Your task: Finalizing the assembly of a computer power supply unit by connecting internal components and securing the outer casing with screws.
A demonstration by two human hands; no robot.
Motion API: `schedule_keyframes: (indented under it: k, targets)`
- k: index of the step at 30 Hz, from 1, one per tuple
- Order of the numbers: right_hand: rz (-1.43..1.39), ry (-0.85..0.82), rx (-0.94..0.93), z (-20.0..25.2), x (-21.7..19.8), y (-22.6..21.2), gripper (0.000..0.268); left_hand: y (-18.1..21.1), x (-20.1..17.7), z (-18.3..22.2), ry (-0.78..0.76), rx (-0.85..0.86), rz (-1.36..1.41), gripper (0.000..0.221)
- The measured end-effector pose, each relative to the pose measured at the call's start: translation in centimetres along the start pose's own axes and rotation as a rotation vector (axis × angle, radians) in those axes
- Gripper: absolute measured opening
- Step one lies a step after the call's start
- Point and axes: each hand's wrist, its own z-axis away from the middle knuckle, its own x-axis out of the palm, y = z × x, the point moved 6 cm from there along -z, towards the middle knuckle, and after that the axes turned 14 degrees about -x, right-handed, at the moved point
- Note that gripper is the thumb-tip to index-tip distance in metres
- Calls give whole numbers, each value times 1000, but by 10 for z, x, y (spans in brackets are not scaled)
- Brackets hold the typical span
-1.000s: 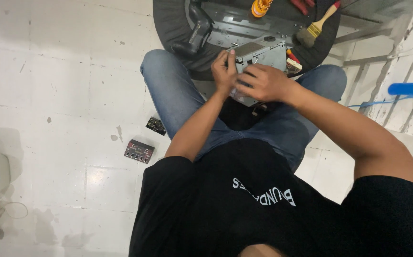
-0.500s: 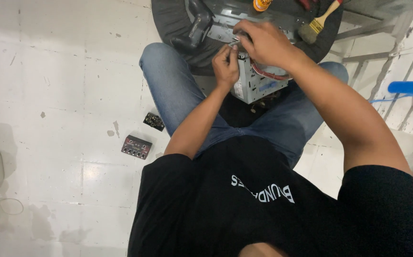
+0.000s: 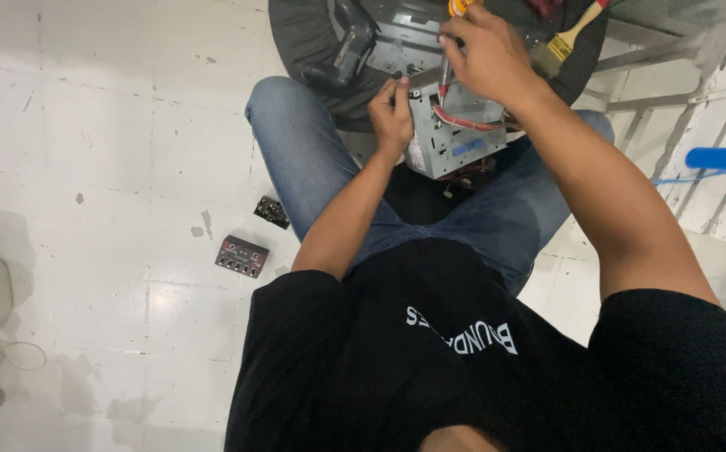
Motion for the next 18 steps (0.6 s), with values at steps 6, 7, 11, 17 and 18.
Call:
schedule_keyframes:
  k: [6,7,11,17,18]
  targets:
    - [84,-66,-151,27,16,13,30,-24,0,-4,2,-72,14,39]
    - [83,-65,-159,25,6,8,30,-24,0,-6,9,-68,15,39]
    - [100,-318,-153,38,-5,7,82,-35,8,-6,-20,-96,-27,39]
    - [407,-267,-367,65,14,25,71,-42,15,-10,-106,-117,-8,36]
    - [454,-253,-358,65,15,26,68,-50,16,-15,-121,-167,-21,32]
